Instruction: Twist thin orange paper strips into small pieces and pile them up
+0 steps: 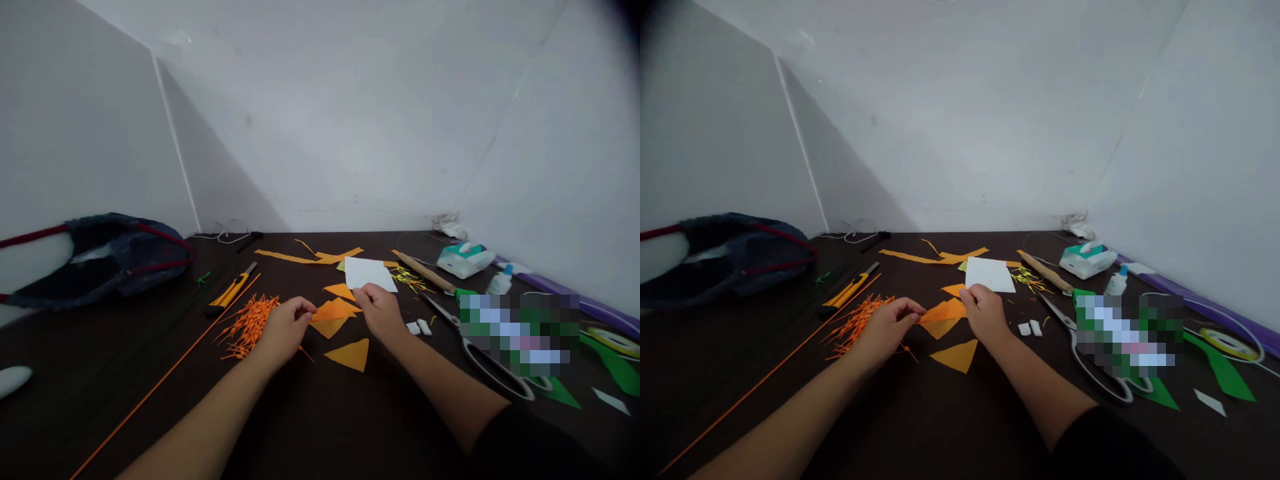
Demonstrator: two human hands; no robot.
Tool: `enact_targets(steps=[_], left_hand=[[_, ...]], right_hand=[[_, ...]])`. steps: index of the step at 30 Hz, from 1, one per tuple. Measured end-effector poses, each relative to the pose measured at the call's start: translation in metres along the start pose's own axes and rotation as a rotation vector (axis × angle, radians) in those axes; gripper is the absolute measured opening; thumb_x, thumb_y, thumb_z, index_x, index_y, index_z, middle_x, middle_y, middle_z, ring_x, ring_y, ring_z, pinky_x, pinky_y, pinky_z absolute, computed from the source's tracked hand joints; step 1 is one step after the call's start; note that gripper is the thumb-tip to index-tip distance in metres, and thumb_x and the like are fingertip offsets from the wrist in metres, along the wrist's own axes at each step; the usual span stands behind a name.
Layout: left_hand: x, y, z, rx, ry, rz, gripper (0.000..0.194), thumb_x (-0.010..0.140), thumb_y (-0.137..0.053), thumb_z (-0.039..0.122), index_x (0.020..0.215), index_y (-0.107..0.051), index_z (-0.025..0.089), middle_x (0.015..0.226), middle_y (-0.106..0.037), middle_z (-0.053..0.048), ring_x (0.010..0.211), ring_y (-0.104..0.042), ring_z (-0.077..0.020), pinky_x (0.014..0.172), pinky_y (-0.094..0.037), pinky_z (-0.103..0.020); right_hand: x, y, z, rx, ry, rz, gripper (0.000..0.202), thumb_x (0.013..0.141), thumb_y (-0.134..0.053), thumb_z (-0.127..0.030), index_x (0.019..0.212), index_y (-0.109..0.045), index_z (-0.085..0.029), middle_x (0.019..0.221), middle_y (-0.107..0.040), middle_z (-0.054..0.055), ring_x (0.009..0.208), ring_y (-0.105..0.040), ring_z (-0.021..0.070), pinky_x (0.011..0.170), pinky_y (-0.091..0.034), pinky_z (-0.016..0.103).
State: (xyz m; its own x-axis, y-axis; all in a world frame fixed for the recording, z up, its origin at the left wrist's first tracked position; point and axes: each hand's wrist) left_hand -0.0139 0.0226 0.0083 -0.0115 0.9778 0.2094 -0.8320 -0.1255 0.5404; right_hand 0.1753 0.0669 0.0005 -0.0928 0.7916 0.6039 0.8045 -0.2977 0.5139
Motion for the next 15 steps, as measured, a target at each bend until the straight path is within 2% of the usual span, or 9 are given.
enact_targets(steps=[2,4,6,9,12,15], left_hand=[[0.002,0.003,-0.003,0.174,-0.016,0.026,0.013,0.075,-0.047,0.023,0.077,-0.060,0.020,0.065,-0.059,0.001,0.061,-0.053,-0.0145,0.057,-0.039,-0.026],[0.002,0.005,-0.004,0.272,-0.102,0.035,0.014,0.077,-0.046,0.021,0.078,-0.060,0.020,0.071,-0.059,0.000,0.066,-0.053,-0.0147,0.061,-0.039,-0.026],[0.001,0.004,-0.004,0.352,-0.251,-0.001,0.016,0.077,-0.046,0.018,0.082,-0.061,0.021,0.080,-0.060,-0.001,0.077,-0.053,-0.0156,0.070,-0.039,-0.027],[-0.002,0.001,-0.005,0.498,-0.444,-0.139,0.023,0.076,-0.049,0.015,0.093,-0.061,0.024,0.094,-0.057,-0.003,0.089,-0.049,-0.0178,0.079,-0.037,-0.030],[-0.006,-0.002,-0.004,0.650,-0.486,-0.224,0.027,0.074,-0.052,0.015,0.096,-0.061,0.028,0.105,-0.052,-0.003,0.095,-0.044,-0.0212,0.081,-0.034,-0.035],[-0.008,-0.003,-0.001,0.708,-0.480,-0.258,0.019,0.075,-0.052,0.018,0.087,-0.063,0.027,0.104,-0.053,-0.002,0.096,-0.043,-0.0229,0.081,-0.032,-0.038]], right_hand=[[0.002,0.002,0.004,-0.017,-0.040,0.024,0.036,0.080,-0.042,-0.034,0.048,-0.036,-0.019,0.047,-0.034,-0.004,0.048,-0.037,0.0110,0.048,-0.028,0.024],[0.002,0.000,0.005,-0.013,-0.086,-0.012,0.038,0.079,-0.043,-0.035,0.046,-0.034,-0.019,0.045,-0.031,-0.005,0.047,-0.034,0.0106,0.046,-0.025,0.024],[0.003,-0.001,0.006,0.040,-0.134,-0.123,0.030,0.076,-0.047,-0.033,0.049,-0.042,-0.019,0.047,-0.039,-0.004,0.048,-0.038,0.0109,0.046,-0.027,0.023],[0.004,-0.001,0.008,0.137,-0.193,-0.254,0.013,0.071,-0.052,-0.027,0.063,-0.056,-0.019,0.055,-0.054,-0.001,0.053,-0.048,0.0127,0.050,-0.034,0.024],[0.006,0.000,0.008,0.206,-0.274,-0.249,0.016,0.073,-0.049,-0.028,0.070,-0.060,-0.018,0.061,-0.061,0.003,0.058,-0.055,0.0148,0.056,-0.040,0.026],[0.006,-0.001,0.009,0.313,-0.352,-0.253,0.020,0.075,-0.046,-0.028,0.075,-0.062,-0.015,0.069,-0.065,0.006,0.060,-0.059,0.0154,0.059,-0.044,0.027]])
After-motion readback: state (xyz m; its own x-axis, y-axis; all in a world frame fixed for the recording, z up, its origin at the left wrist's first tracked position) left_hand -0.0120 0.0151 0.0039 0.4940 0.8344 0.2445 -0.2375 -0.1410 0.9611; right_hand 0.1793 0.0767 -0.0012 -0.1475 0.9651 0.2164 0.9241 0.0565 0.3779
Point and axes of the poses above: each hand's wrist, its own x-axis towards the middle knuckle, its own y-axis out of the back of the hand, z = x × y
